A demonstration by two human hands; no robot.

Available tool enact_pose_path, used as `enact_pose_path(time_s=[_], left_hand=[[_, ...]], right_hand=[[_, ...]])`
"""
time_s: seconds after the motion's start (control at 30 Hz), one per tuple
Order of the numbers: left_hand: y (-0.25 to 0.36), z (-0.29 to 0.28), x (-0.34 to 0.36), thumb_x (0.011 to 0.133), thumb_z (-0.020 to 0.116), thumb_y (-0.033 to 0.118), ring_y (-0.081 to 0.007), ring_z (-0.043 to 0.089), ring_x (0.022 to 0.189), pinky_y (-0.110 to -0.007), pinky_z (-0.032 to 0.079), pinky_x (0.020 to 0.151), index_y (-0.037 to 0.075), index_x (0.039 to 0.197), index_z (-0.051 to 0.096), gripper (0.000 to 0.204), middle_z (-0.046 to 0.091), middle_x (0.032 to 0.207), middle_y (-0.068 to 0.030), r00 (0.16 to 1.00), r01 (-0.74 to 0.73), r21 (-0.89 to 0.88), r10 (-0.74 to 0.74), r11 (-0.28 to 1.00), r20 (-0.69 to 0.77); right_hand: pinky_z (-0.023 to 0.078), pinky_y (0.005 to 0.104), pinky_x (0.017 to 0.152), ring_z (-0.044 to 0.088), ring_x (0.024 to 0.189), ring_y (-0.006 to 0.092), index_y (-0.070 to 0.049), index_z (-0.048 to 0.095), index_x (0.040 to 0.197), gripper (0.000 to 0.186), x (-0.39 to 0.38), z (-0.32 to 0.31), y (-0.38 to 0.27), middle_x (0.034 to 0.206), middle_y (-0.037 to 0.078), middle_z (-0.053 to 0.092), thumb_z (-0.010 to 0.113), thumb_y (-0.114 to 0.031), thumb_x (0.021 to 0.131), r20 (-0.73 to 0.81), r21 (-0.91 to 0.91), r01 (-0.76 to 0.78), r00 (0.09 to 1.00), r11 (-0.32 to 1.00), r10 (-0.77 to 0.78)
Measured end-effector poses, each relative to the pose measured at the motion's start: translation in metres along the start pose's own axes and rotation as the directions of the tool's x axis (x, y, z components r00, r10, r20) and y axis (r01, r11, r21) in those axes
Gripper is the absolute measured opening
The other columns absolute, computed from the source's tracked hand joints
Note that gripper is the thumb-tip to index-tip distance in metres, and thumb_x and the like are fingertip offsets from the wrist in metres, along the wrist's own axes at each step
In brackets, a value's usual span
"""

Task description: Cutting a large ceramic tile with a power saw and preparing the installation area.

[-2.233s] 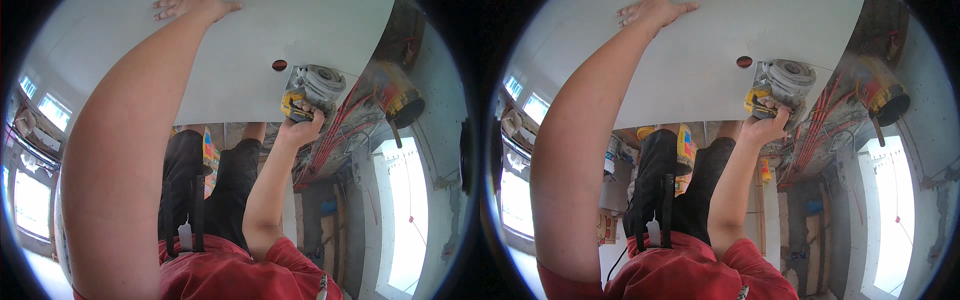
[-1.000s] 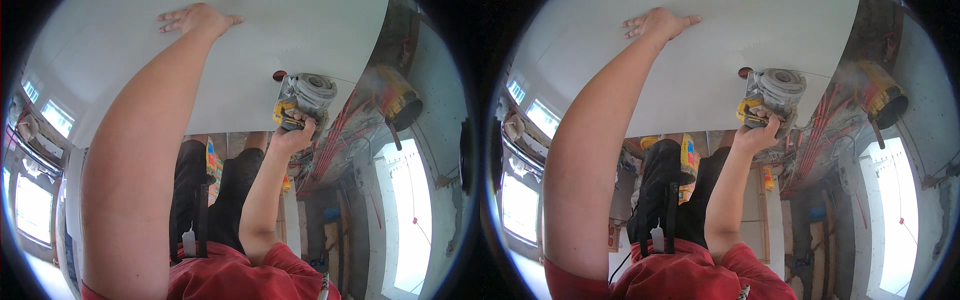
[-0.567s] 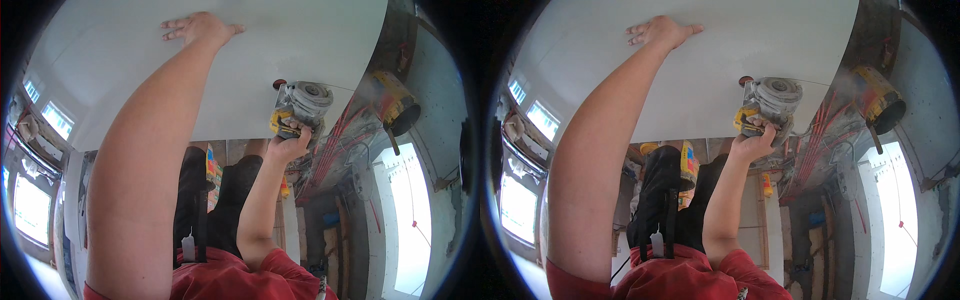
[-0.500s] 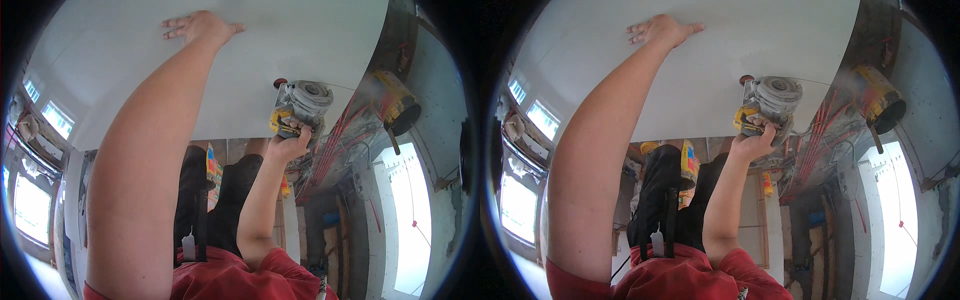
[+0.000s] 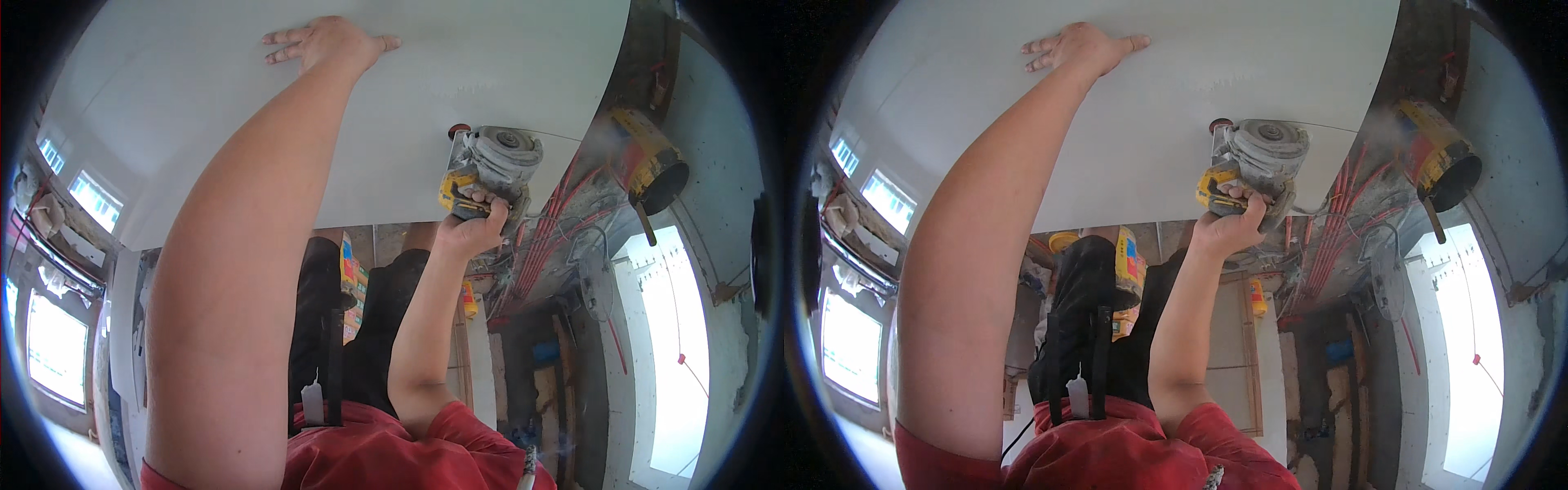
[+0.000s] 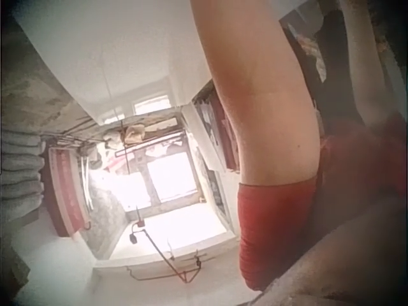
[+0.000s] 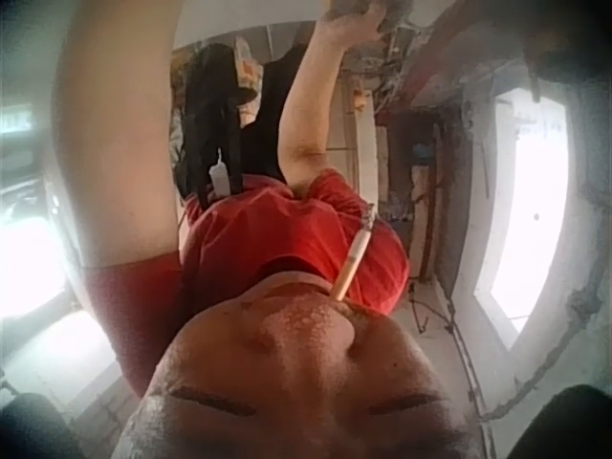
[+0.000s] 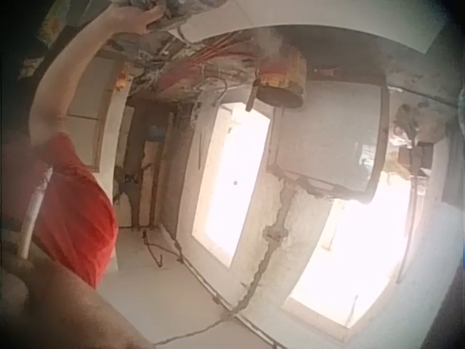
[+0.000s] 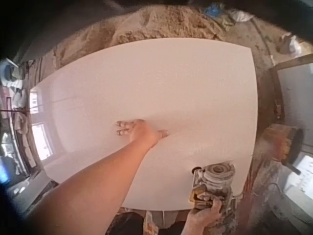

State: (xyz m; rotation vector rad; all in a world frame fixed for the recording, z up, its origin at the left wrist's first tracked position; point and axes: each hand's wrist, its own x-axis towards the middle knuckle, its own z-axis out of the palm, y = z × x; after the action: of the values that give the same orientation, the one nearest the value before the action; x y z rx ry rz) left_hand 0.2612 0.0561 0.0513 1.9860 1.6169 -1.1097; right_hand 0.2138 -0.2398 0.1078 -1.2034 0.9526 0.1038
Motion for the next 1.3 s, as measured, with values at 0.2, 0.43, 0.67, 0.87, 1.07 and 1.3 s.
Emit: enact_pose_path(time_s=[0.2,0.43,0.67,0.87,1.07,1.3], left_hand=[[0.004,-0.002,-0.003,0.07,0.077,0.074,-0.078,0.002,0.135,-0.083,0.025,0.102,-0.011,0.153,0.029,0.128,-0.003,0.145,-0.0598,1.0,0.006,-0.008,-0.006,1.0,0.023],[0.014,0.0,-0.005,0.069,0.074,0.078,-0.0764,0.003,0.137,-0.082,0.023,0.103,-0.012,0.15,0.034,0.127,0.009,0.146,-0.0574,1.0,-0.006,0.025,0.006,1.0,0.011],[0.018,-0.005,-0.009,0.068,0.071,0.083,-0.0753,0.006,0.138,-0.081,0.025,0.104,-0.012,0.148,0.039,0.128,0.022,0.146,-0.0551,0.999,-0.035,0.073,0.036,0.997,-0.01],[0.021,-0.005,-0.005,0.069,0.079,0.072,-0.0766,0.001,0.137,-0.081,0.031,0.099,-0.008,0.155,0.025,0.129,-0.006,0.146,-0.0585,0.999,0.033,-0.038,-0.032,0.999,0.04],[0.022,-0.003,-0.006,0.069,0.079,0.072,-0.0768,0.002,0.136,-0.082,0.029,0.099,-0.01,0.154,0.024,0.131,-0.004,0.146,-0.059,0.999,0.035,-0.031,-0.035,0.999,0.02],[0.029,-0.011,-0.007,0.07,0.076,0.075,-0.0783,0.003,0.135,-0.085,0.023,0.099,-0.012,0.153,0.026,0.13,0.001,0.144,-0.0603,0.998,-0.037,0.034,0.035,0.999,0.05]], right_hand=[[0.051,0.0348,0.071,0.056,0.066,0.0165,-0.011,0.052,0.085,0.006,-0.004,0.004,-0.002,0.069,0.001,0.054,0.056,-0.009,0.09,0.001,0.015,0.01,1.0,1.0,-0.01],[0.051,0.0353,0.074,0.056,0.066,0.0179,-0.01,0.05,0.1,0.012,-0.008,0.008,-0.007,0.068,0.003,0.055,0.056,-0.007,0.089,-0.014,0.016,-0.016,1.0,1.0,0.016],[0.052,0.0359,0.07,0.056,0.064,0.0169,-0.013,0.05,0.081,0.01,-0.011,0.015,-0.008,0.068,0.001,0.052,0.055,-0.01,0.089,-0.013,-0.033,0.012,1.0,0.999,-0.013],[0.051,0.0351,0.071,0.056,0.064,0.0179,-0.008,0.052,0.093,0.006,-0.009,0.013,-0.008,0.069,0.003,0.056,0.056,-0.005,0.089,-0.028,0.04,0.011,1.0,0.999,-0.01],[0.052,0.0355,0.069,0.056,0.066,0.0156,-0.012,0.052,0.088,0.007,-0.012,0.015,-0.007,0.07,0.0,0.054,0.056,-0.009,0.09,-0.051,0.012,-0.008,0.999,1.0,0.008],[0.05,0.0356,0.071,0.055,0.066,0.0164,-0.011,0.053,0.095,0.008,-0.015,0.02,-0.01,0.07,0.002,0.055,0.058,-0.008,0.09,-0.027,0.099,-0.039,0.999,0.994,0.042]])
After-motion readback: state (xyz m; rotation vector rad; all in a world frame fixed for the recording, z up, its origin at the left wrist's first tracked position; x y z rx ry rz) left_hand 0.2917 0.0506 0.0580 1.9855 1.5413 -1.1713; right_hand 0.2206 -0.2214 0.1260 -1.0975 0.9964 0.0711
